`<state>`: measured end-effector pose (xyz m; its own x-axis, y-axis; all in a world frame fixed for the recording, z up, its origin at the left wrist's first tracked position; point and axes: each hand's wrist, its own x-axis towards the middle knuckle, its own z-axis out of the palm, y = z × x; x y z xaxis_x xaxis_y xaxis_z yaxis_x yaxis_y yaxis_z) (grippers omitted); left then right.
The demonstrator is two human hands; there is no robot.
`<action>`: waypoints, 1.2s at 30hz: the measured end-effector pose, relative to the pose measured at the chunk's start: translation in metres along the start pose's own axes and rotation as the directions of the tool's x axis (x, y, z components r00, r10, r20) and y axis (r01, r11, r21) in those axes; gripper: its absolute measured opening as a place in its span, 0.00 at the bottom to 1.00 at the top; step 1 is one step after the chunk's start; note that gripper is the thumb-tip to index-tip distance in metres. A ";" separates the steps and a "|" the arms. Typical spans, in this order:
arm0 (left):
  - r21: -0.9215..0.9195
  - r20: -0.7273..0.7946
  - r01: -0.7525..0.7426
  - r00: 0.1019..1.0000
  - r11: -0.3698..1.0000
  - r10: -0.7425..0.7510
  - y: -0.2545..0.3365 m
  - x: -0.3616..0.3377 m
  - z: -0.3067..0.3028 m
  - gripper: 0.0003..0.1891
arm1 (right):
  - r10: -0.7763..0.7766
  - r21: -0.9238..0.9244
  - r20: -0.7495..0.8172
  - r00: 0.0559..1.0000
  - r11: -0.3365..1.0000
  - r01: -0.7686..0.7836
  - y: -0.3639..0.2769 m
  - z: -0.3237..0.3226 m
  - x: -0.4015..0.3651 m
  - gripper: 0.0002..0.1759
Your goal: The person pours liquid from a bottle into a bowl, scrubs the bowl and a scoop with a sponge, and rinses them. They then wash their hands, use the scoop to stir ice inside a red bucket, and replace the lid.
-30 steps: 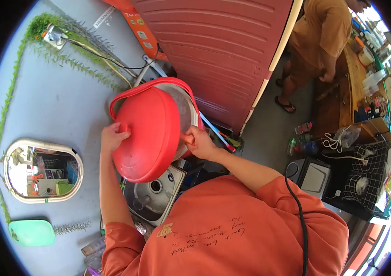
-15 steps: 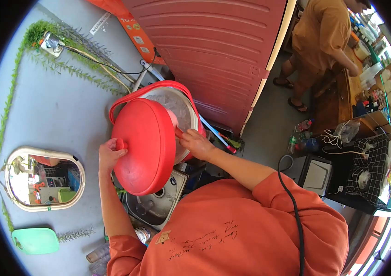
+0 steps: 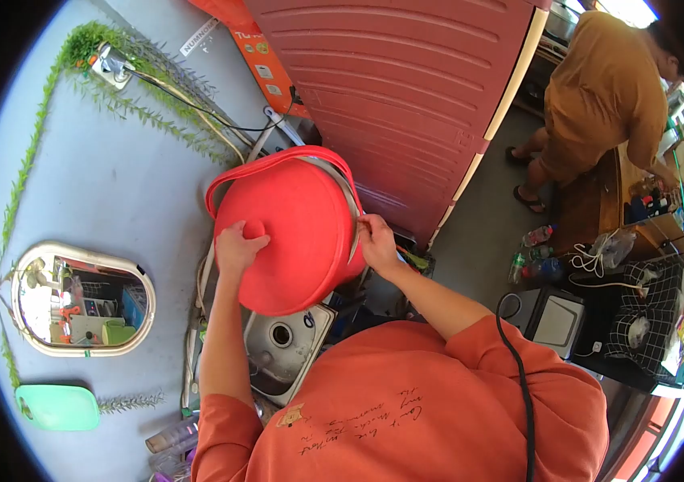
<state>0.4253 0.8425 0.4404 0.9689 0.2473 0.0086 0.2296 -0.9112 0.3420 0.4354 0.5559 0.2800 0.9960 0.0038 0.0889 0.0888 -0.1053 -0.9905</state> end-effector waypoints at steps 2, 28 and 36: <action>0.078 -0.109 -0.011 0.994 0.997 0.020 0.008 0.008 0.015 0.38 | 0.079 0.009 -0.006 0.997 0.997 -0.079 0.003 0.005 0.005 0.21; 0.112 0.033 0.031 0.999 0.993 -0.035 0.026 0.012 -0.002 0.33 | -0.188 -0.349 -0.158 0.969 0.929 0.124 -0.040 0.007 0.098 0.39; 0.195 0.071 -0.023 0.997 0.981 0.010 0.045 0.020 -0.004 0.31 | -0.005 -0.164 0.148 0.989 0.986 0.029 -0.077 0.017 0.166 0.33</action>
<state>0.4544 0.8081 0.4600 0.9752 0.2146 -0.0544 0.2205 -0.9635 0.1519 0.5943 0.5817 0.3691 0.9855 0.1514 0.0769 0.1157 -0.2671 -0.9567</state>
